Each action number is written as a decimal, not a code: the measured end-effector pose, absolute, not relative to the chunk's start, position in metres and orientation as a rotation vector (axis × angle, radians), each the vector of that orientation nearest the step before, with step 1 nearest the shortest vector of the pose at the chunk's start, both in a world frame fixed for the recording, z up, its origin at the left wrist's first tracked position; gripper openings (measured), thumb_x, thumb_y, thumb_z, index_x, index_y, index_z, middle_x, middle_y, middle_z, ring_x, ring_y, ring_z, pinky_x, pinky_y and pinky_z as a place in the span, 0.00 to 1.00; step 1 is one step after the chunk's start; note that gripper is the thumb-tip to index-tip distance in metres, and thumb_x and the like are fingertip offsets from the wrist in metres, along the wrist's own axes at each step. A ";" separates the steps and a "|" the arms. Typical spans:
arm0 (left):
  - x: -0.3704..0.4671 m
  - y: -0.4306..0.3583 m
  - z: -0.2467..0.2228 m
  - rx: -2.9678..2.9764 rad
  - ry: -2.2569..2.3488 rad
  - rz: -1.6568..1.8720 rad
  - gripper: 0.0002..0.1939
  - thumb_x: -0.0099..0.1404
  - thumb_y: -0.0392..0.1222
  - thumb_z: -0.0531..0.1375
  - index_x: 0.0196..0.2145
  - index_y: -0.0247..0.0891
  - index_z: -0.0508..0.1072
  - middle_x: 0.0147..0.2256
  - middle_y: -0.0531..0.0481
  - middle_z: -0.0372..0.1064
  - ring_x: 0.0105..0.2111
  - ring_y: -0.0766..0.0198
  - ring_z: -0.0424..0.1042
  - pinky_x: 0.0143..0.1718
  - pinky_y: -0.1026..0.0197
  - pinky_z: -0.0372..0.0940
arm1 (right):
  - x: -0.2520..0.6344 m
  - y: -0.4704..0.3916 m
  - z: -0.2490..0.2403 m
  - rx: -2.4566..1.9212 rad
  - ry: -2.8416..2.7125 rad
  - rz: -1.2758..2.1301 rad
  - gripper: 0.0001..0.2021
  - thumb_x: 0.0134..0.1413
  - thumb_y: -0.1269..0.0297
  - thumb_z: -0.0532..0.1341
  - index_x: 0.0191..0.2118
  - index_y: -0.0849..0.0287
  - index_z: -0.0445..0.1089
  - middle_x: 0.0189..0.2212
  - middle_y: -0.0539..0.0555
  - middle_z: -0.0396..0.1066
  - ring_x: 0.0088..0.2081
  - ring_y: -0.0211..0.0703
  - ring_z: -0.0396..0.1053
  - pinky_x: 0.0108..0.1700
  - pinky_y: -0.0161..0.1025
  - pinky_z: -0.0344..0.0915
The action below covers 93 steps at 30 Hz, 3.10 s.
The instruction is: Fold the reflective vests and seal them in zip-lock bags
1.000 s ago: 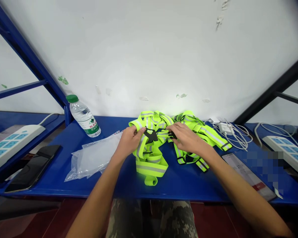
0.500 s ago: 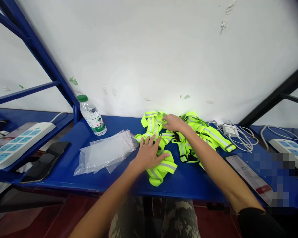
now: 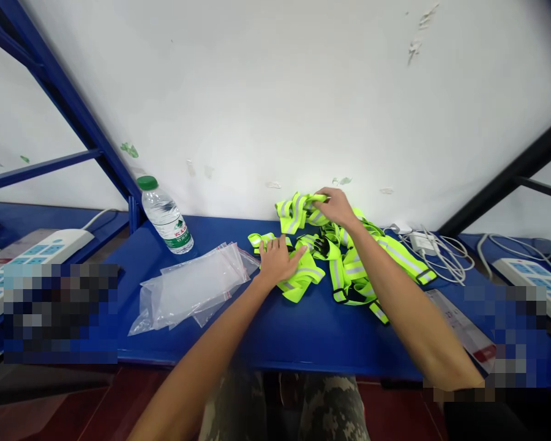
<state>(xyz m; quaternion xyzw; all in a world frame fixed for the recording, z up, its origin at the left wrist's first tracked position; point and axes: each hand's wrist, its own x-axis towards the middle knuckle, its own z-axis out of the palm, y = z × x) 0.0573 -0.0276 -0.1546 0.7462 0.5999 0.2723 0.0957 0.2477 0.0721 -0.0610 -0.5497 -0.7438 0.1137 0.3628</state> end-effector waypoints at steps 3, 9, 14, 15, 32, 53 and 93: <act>0.056 -0.016 -0.142 1.969 1.741 1.145 0.35 0.67 0.62 0.53 0.59 0.31 0.62 0.57 0.29 0.64 0.61 0.41 0.60 0.64 0.36 0.44 | 0.260 0.066 -0.041 -1.149 -1.603 0.581 0.13 0.44 0.63 0.63 0.38 0.61 0.73 0.34 0.55 0.76 0.36 0.46 0.73 0.38 0.40 0.69; 0.071 -0.013 -0.101 1.399 0.906 1.487 0.36 0.58 0.55 0.66 0.59 0.40 0.60 0.56 0.39 0.67 0.51 0.54 0.71 0.51 0.53 0.67 | 0.253 0.027 -0.020 -0.972 -1.481 1.162 0.28 0.40 0.64 0.69 0.52 0.54 0.69 0.30 0.50 0.75 0.29 0.44 0.73 0.31 0.41 0.70; 0.068 -0.011 -0.092 0.952 0.793 1.419 0.28 0.48 0.47 0.73 0.45 0.38 0.72 0.47 0.45 0.74 0.42 0.58 0.75 0.40 0.57 0.72 | 0.259 0.020 -0.034 -1.004 -1.450 1.189 0.27 0.37 0.57 0.73 0.47 0.56 0.70 0.31 0.51 0.75 0.29 0.43 0.73 0.32 0.40 0.69; 0.066 -0.010 -0.094 0.911 0.790 1.423 0.27 0.46 0.46 0.74 0.43 0.37 0.72 0.45 0.46 0.74 0.40 0.60 0.75 0.39 0.58 0.72 | 0.263 0.022 -0.038 -1.056 -1.459 1.140 0.26 0.36 0.56 0.73 0.45 0.57 0.71 0.32 0.52 0.75 0.29 0.43 0.72 0.31 0.41 0.69; 0.056 -0.010 -0.106 1.099 1.279 1.386 0.33 0.55 0.70 0.61 0.13 0.39 0.57 0.09 0.58 0.49 0.08 0.73 0.49 0.09 0.67 0.42 | 0.227 -0.010 -0.057 -1.201 -2.484 -0.047 0.18 0.55 0.69 0.59 0.53 0.59 0.69 0.50 0.59 0.73 0.49 0.54 0.72 0.49 0.48 0.67; 0.055 -0.007 -0.089 1.434 1.371 1.775 0.16 0.60 0.50 0.65 0.41 0.39 0.73 0.41 0.46 0.70 0.39 0.63 0.70 0.36 0.65 0.63 | 0.262 -0.005 -0.059 -1.098 -1.912 0.585 0.14 0.49 0.55 0.66 0.36 0.58 0.65 0.36 0.55 0.73 0.42 0.49 0.72 0.45 0.45 0.66; 0.073 -0.015 -0.096 0.748 0.967 1.704 0.30 0.46 0.36 0.69 0.46 0.41 0.63 0.36 0.55 0.61 0.28 0.71 0.70 0.31 0.65 0.69 | 0.196 -0.023 -0.080 -1.270 -2.109 -0.210 0.15 0.49 0.67 0.58 0.45 0.58 0.64 0.43 0.60 0.72 0.49 0.56 0.63 0.52 0.51 0.56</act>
